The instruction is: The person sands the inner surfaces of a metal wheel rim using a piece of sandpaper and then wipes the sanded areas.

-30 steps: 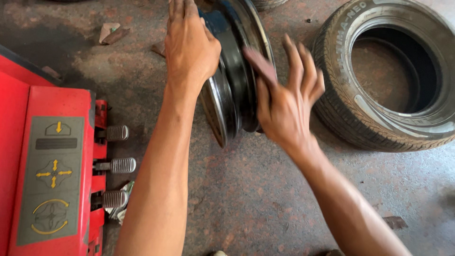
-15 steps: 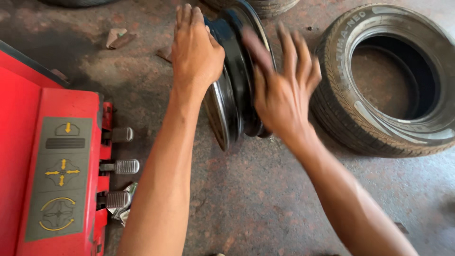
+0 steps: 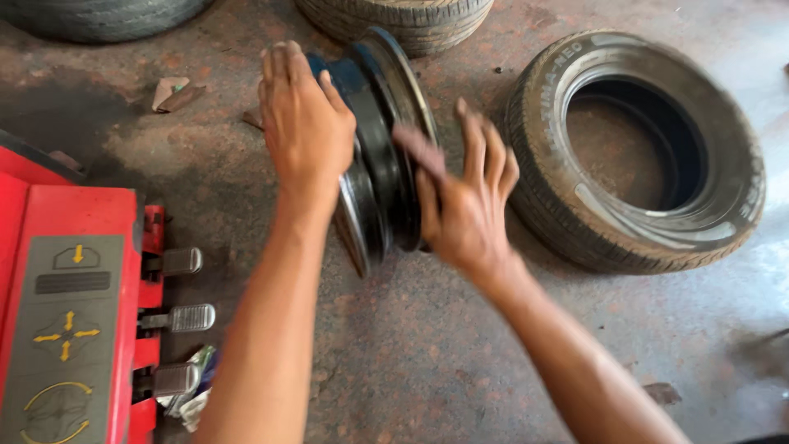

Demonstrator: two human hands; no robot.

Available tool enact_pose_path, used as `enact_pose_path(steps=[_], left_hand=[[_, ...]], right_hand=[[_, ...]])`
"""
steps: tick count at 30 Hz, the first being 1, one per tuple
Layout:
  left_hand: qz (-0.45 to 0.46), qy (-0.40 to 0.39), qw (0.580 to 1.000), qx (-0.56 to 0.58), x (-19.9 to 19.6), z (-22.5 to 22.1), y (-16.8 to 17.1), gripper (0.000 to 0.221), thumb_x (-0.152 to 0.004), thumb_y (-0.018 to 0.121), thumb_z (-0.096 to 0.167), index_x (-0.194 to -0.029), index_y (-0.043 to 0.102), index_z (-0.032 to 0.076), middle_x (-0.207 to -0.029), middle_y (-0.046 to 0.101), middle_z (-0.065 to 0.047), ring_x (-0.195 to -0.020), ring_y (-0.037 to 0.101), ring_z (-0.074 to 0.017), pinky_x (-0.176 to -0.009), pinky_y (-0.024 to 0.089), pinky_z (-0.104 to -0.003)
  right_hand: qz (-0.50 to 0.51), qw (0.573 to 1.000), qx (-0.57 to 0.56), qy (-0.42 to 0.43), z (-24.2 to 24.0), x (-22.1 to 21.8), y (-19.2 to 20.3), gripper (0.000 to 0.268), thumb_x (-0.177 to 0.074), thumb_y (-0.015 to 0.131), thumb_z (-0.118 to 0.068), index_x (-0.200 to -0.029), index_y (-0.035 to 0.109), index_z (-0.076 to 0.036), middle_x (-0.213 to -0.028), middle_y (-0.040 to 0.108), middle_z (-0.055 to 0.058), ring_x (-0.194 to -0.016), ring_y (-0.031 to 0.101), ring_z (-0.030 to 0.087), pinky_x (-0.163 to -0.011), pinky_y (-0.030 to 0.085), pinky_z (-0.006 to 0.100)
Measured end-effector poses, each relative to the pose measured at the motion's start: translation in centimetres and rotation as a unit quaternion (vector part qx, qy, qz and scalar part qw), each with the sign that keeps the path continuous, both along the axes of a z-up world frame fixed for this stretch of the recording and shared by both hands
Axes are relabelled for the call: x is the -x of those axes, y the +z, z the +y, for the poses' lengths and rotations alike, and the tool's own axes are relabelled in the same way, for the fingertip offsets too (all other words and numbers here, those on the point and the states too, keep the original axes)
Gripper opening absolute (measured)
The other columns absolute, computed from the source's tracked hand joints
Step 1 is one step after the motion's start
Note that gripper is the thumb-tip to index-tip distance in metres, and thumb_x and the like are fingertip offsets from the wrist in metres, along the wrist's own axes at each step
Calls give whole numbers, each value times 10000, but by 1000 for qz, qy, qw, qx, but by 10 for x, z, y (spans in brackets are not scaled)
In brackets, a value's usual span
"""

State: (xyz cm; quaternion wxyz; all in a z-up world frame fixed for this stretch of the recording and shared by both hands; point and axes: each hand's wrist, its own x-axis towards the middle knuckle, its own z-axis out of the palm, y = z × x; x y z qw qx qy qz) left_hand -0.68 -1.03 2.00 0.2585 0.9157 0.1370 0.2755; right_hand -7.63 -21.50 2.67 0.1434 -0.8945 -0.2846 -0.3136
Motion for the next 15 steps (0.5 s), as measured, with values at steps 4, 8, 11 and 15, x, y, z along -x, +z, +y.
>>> enact_pose_path(steps=[4,8,11,15], left_hand=[[-62,88,994,-30,79,-60,-28,638,-1086,572,260,-1585,296,-26,-1445,536,-275,-1351,527,-408,-1139,385,-545],[-64,17,997,27,143,-85,-51,643,-1054,577,188,-1576,284,-44,-1239,717,-259,-956,701,-338,-874,462,-484],[-70,2,996,53,146,-86,-45,591,-1095,543,154,-1584,287,-56,-1013,757,-235,-833,727,-354,-868,490,-471],[-6,17,994,112,140,-75,6,562,-1066,534,183,-1554,340,-16,-918,741,-253,-803,726,-398,-800,536,-481]], right_hand=[[136,986,-63,67,8,-45,3,338,-1116,543,-202,-1347,601,38,-1405,576,232,-1300,516,413,-1074,421,493],[154,985,-58,45,13,-38,1,340,-1101,539,-199,-1315,641,45,-1313,607,230,-1230,554,403,-1033,432,491],[65,997,-40,29,13,-21,0,322,-1082,582,-193,-1314,653,19,-1438,533,254,-1327,492,427,-1085,391,520],[30,999,-37,13,5,16,4,419,-1054,593,-160,-1457,658,-71,-1560,424,259,-1414,409,452,-1160,302,573]])
